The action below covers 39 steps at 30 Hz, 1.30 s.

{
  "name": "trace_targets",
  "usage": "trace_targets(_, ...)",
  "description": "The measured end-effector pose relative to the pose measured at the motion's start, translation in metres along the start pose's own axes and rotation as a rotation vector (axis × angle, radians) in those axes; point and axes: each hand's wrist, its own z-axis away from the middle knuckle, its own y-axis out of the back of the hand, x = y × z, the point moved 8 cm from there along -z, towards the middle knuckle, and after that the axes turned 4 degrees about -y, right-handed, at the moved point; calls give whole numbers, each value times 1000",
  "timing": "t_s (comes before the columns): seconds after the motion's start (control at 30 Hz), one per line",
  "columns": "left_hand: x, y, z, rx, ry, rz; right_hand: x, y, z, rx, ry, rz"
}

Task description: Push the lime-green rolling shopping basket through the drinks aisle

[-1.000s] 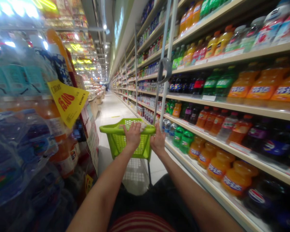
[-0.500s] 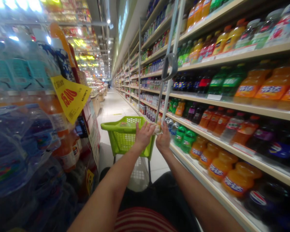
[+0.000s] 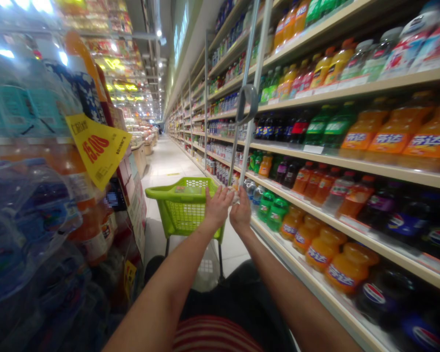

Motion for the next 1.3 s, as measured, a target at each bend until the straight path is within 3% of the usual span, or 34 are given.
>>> trace_targets(0.07, -5, 0, 5, -10, -21, -14, -3, 0, 0, -7, 19, 33)
trace_targets(0.13, -23, 6, 15, -8, -15, -43, -6, 0, 1, -13, 32, 38)
trace_targets(0.27, -74, 25, 42, 25, 124, -104, -9, -3, 4, -11, 31, 24)
trace_targets(0.37, -95, 32, 58, 46, 253, -123, -18, -9, 7, -40, 37, 31)
trace_targets(0.47, -90, 25, 61, 54, 277, -116, -35, -16, 10, -85, 68, 36)
trace_targets(0.63, -76, 12, 52, 74, 190, -86, -67, -27, 15, -170, 183, 59)
trace_targets(0.73, -92, 20, 58, 99, 210, -106, -71, -29, 15, -173, 190, 65)
trace_targets(0.87, -129, 43, 75, 166, 412, -161, -66, -29, 15, -143, 172, 47)
trace_targets(0.97, -138, 49, 79, 182, 534, -176, -66, -32, 18, -141, 174, 59)
trace_targets(1.13, -117, 34, 60, 100, 459, -134, -74, -35, 19, -157, 192, 83)
trace_targets(1.3, -103, 28, 51, 92, 313, -115, -79, -34, 17, -176, 187, 76)
